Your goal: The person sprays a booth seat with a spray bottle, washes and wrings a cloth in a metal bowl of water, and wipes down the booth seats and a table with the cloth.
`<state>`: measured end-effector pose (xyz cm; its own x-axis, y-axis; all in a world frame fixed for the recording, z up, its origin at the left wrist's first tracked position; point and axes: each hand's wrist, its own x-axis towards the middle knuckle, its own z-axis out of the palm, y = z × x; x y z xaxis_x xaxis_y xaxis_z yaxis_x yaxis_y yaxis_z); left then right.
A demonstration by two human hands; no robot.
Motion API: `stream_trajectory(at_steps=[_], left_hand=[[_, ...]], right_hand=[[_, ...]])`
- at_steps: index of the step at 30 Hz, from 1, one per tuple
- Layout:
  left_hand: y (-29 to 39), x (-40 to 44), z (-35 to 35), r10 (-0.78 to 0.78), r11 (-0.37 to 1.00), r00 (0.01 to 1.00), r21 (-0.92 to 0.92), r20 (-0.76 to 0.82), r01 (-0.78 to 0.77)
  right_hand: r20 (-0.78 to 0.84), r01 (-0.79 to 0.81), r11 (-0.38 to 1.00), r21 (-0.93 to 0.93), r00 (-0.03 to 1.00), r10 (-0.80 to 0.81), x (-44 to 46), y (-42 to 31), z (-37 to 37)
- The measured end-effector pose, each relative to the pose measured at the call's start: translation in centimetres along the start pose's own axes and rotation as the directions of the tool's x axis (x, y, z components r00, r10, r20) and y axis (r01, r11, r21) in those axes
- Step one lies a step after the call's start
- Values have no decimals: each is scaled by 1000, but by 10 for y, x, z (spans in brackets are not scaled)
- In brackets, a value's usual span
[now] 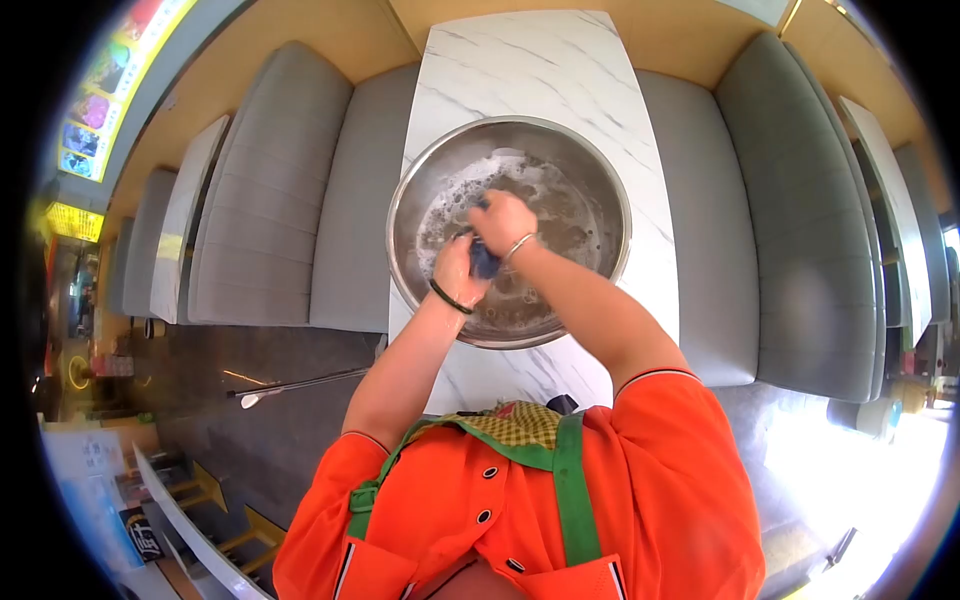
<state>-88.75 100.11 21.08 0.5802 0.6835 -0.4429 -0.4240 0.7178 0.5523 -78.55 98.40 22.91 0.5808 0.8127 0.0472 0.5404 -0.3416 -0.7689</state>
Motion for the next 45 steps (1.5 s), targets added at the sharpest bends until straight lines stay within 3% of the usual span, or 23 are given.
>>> stream_trajectory(at_steps=[4, 7, 10, 11, 13, 15, 16, 17, 18, 19, 21, 22, 25, 26, 27, 28, 29, 35, 37, 39, 41, 43, 45], left_hand=[[9, -3, -22, 72, 969, 997, 235, 12, -73], [22, -4, -29, 25, 923, 986, 383, -163, 40], [8, 3, -42, 13, 851, 992, 522, -124, 54], [0, 16, -60, 104, 596, 995, 800, 10, -70], [-10, 17, -67, 145, 43, 968, 976, 205, -213], [-31, 30, -77, 56, 375, 990, 917, 128, -140], [-12, -9, -13, -141, 697, 963, 668, -228, 260], [-10, -6, -14, -147, 693, 963, 672, -225, 263], [-6, 4, -14, -348, 850, 923, 358, -166, 385], [-3, 10, -15, -509, 861, 860, 5, -36, 509], [2, 3, -3, -370, 918, 926, 125, -77, 377], [6, -4, 3, -217, 939, 970, 247, -106, 238], [-9, 65, -60, -291, 898, 922, 260, -257, 355], [-25, 71, -70, -85, 989, 909, -76, 408, 127], [-31, 75, -72, 358, 870, 507, -477, 784, 124], [-9, 45, -39, 56, 964, 889, -258, 455, 71], [13, 9, -6, -158, 987, 983, -37, -94, 155], [10, 3, -6, -40, 998, 995, -42, 90, 44], [14, 9, -20, 69, 990, 997, 124, -36, -64], [14, 15, -35, 61, 983, 997, 179, -49, -51], [9, 18, -48, 212, 782, 949, 622, -232, -23], [3, 26, -57, 276, 618, 950, 784, -145, -60], [0, 22, -49, 101, -58, 878, 884, 468, -464]], right_hand=[[-26, 41, 993, -111, 999, -44, 20, 77, 8], [9, -371, 823, -429, 910, 414, 11, 110, 19], [437, 96, 747, -658, 857, 274, -18, 111, 45], [596, 238, 800, -550, 783, 177, -28, 101, 45], [647, 331, 741, -584, 741, 180, -17, 104, 32], [590, 179, 822, -541, 777, 219, 4, 101, 25], [534, 23, 879, -477, 802, 268, 11, 99, 25], [519, -126, 987, -96, 840, 158, 4, 91, 31], [453, -220, 926, 308, 890, 60, -5, 78, 41], [511, -508, 763, 401, 815, 274, -24, 21, 18], [201, 84, 903, 422, 962, -183, -56, -2, 40], [71, 286, 820, 495, 928, -367, -74, -26, 35], [-8, 336, 896, 290, 937, -349, -81, -48, 41], [13, 217, 939, 267, 973, -229, -67, -44, 38], [28, 104, 966, 238, 993, -114, -42, -38, 30], [28, 16, 970, 241, 999, -24, -20, -26, 34], [37, -79, 967, 244, 997, 72, -4, -11, 43], [-12, -30, 998, -57, 999, 30, 41, 62, 17], [-38, -131, 979, -154, 991, 127, 41, 91, 5], [-12, -451, 850, -274, 885, 466, 37, 110, 9], [104, -332, 803, -495, 895, 434, 12, 116, 25], [654, 312, 723, -617, 714, 250, -10, 104, 31], [729, 394, 786, -477, 676, 103, -11, 109, 29]])
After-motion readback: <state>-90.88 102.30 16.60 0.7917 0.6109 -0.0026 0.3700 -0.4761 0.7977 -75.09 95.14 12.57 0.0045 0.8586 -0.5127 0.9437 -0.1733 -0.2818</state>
